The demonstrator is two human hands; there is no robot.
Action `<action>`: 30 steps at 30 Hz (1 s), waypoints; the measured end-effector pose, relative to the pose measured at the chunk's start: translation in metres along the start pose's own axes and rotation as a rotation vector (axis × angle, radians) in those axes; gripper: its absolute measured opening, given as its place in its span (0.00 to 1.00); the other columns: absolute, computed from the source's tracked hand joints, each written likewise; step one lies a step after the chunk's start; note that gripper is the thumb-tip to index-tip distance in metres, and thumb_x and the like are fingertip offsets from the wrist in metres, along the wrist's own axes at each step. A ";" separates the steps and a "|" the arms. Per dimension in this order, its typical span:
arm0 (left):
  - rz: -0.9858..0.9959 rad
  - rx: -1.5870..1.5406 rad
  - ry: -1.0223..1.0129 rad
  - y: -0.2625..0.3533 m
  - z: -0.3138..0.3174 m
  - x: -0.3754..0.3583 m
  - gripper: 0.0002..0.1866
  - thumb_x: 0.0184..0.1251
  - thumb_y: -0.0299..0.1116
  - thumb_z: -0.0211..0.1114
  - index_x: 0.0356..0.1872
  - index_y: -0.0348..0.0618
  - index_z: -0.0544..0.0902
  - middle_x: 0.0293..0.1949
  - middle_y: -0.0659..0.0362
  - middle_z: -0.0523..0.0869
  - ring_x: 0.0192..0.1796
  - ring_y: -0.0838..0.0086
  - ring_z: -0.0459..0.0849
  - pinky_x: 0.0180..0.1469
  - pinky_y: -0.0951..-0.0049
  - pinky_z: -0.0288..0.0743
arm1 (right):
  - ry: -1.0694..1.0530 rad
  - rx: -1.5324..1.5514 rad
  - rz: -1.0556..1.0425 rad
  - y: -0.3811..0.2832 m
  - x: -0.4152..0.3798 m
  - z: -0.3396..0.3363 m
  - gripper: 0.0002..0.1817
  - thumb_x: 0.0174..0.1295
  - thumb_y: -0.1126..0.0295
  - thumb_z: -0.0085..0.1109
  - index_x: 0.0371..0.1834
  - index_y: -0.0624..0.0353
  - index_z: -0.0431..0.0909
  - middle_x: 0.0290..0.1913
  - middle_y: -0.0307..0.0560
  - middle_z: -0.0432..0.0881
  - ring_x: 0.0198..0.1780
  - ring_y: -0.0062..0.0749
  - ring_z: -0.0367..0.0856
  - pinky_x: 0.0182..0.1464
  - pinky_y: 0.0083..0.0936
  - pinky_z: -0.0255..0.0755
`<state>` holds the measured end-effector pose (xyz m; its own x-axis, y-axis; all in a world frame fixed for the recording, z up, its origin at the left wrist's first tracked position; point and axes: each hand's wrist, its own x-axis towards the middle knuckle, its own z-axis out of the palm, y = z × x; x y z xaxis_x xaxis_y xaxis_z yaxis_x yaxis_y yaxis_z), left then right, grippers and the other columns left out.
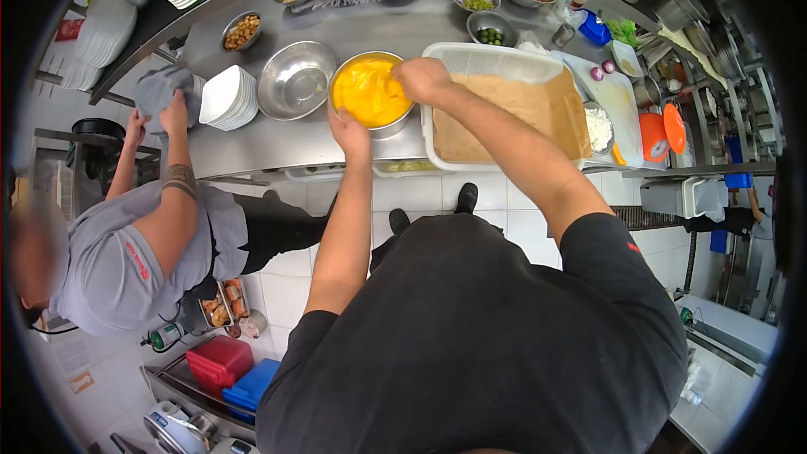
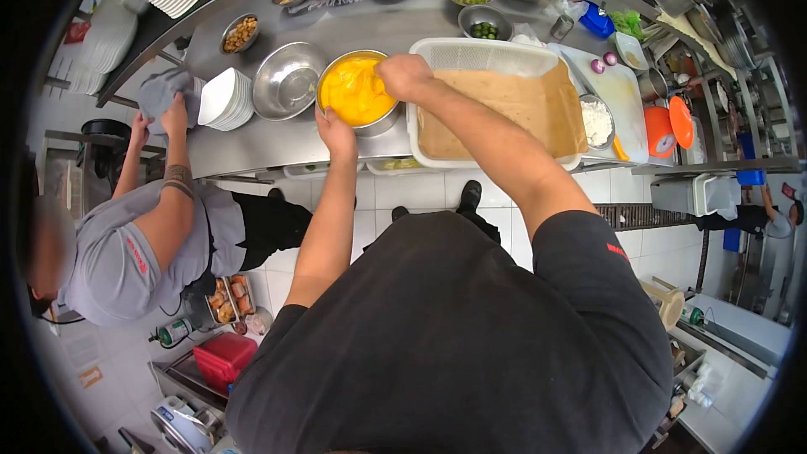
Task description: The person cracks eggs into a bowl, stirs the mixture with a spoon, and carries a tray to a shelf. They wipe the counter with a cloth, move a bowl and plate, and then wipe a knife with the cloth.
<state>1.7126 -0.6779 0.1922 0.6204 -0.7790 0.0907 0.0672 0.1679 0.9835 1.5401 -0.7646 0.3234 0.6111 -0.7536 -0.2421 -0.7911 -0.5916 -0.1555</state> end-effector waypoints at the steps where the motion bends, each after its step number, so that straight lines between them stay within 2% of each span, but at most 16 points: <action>1: 0.002 0.023 0.009 0.002 -0.001 0.001 0.23 0.87 0.30 0.43 0.76 0.34 0.67 0.68 0.47 0.79 0.67 0.62 0.80 0.71 0.63 0.70 | -0.024 -0.075 0.026 -0.002 0.003 -0.001 0.14 0.62 0.68 0.63 0.49 0.45 0.91 0.50 0.47 0.91 0.54 0.47 0.89 0.54 0.43 0.82; 4: 0.012 0.046 0.014 -0.002 0.003 0.002 0.23 0.86 0.30 0.43 0.76 0.34 0.67 0.68 0.47 0.79 0.67 0.62 0.80 0.70 0.63 0.71 | 0.058 0.235 -0.021 0.000 0.000 -0.004 0.13 0.61 0.68 0.63 0.48 0.48 0.91 0.50 0.49 0.91 0.53 0.47 0.89 0.54 0.44 0.82; 7: 0.035 0.048 0.005 -0.004 -0.002 0.005 0.23 0.86 0.30 0.43 0.75 0.34 0.67 0.68 0.46 0.79 0.67 0.62 0.80 0.70 0.63 0.71 | -0.063 -0.091 0.021 -0.004 0.008 0.002 0.14 0.62 0.67 0.62 0.49 0.44 0.91 0.50 0.47 0.91 0.54 0.46 0.89 0.54 0.44 0.82; 10: 0.015 0.054 0.017 -0.004 0.001 0.002 0.23 0.84 0.29 0.43 0.75 0.33 0.68 0.68 0.45 0.79 0.68 0.59 0.80 0.71 0.62 0.71 | 0.134 0.245 0.002 0.001 0.004 0.002 0.13 0.62 0.67 0.61 0.48 0.47 0.91 0.50 0.50 0.91 0.53 0.47 0.90 0.53 0.45 0.82; 13: -0.023 -0.007 0.048 -0.002 -0.001 0.002 0.24 0.81 0.27 0.44 0.73 0.32 0.71 0.69 0.42 0.78 0.70 0.54 0.78 0.73 0.60 0.68 | -0.050 -0.076 0.003 -0.007 0.003 -0.001 0.14 0.62 0.68 0.61 0.49 0.47 0.91 0.51 0.49 0.91 0.54 0.47 0.89 0.54 0.44 0.83; 16: -0.004 0.006 0.036 -0.005 0.004 0.003 0.24 0.82 0.27 0.44 0.73 0.32 0.71 0.69 0.43 0.78 0.69 0.54 0.78 0.73 0.60 0.68 | 0.068 0.130 0.015 -0.009 -0.001 -0.014 0.15 0.61 0.69 0.62 0.50 0.50 0.90 0.49 0.49 0.91 0.54 0.47 0.89 0.54 0.42 0.83; 19: 0.001 -0.003 0.028 0.001 0.001 0.006 0.24 0.82 0.27 0.44 0.73 0.32 0.71 0.69 0.43 0.78 0.70 0.54 0.78 0.73 0.60 0.69 | -0.038 -0.101 -0.033 -0.004 0.004 0.002 0.16 0.61 0.68 0.62 0.51 0.48 0.90 0.50 0.48 0.91 0.54 0.47 0.89 0.54 0.43 0.83; 20: -0.003 0.002 0.027 0.004 0.001 0.003 0.23 0.82 0.28 0.44 0.73 0.32 0.71 0.68 0.43 0.79 0.70 0.54 0.78 0.73 0.60 0.69 | -0.001 0.006 -0.091 -0.001 0.005 0.008 0.15 0.61 0.68 0.62 0.50 0.47 0.90 0.49 0.47 0.91 0.53 0.47 0.89 0.54 0.43 0.83; 23: -0.047 -0.025 0.048 0.003 0.005 -0.005 0.23 0.83 0.28 0.44 0.73 0.32 0.71 0.68 0.44 0.79 0.69 0.55 0.78 0.73 0.61 0.69 | 0.287 0.196 0.052 0.001 0.000 0.004 0.15 0.62 0.67 0.61 0.50 0.48 0.90 0.50 0.48 0.91 0.53 0.47 0.89 0.54 0.44 0.82; 26: -0.019 0.094 0.064 0.001 -0.002 0.002 0.23 0.85 0.29 0.43 0.74 0.33 0.69 0.67 0.45 0.80 0.67 0.59 0.81 0.70 0.62 0.72 | 0.004 0.009 -0.077 0.000 0.001 0.008 0.14 0.64 0.66 0.60 0.49 0.48 0.90 0.49 0.49 0.91 0.53 0.48 0.89 0.53 0.45 0.82; 27: -0.007 0.149 0.069 -0.002 0.001 0.001 0.22 0.86 0.29 0.43 0.74 0.34 0.68 0.66 0.46 0.80 0.66 0.61 0.82 0.68 0.63 0.74 | 0.098 0.080 -0.029 0.001 0.000 0.003 0.14 0.64 0.66 0.60 0.49 0.48 0.90 0.50 0.49 0.91 0.53 0.48 0.89 0.53 0.45 0.82; 29: 0.016 0.041 0.016 -0.007 0.000 -0.001 0.22 0.86 0.29 0.43 0.75 0.34 0.67 0.67 0.46 0.80 0.66 0.61 0.81 0.69 0.62 0.73 | 0.272 0.221 0.067 0.000 -0.004 -0.002 0.13 0.66 0.66 0.59 0.49 0.48 0.90 0.50 0.49 0.91 0.53 0.49 0.89 0.53 0.45 0.82; 30: 0.037 -0.010 -0.014 -0.004 0.000 0.002 0.22 0.86 0.29 0.43 0.75 0.34 0.67 0.67 0.46 0.80 0.67 0.61 0.81 0.69 0.62 0.73 | 0.178 0.162 0.022 -0.001 -0.003 0.001 0.13 0.66 0.66 0.59 0.49 0.48 0.90 0.50 0.49 0.91 0.52 0.49 0.89 0.53 0.45 0.82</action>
<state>1.7138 -0.6800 0.1880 0.6118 -0.7805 0.1289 0.0525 0.2027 0.9778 1.5385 -0.7616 0.3239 0.5772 -0.8130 -0.0763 -0.7894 -0.5316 -0.3069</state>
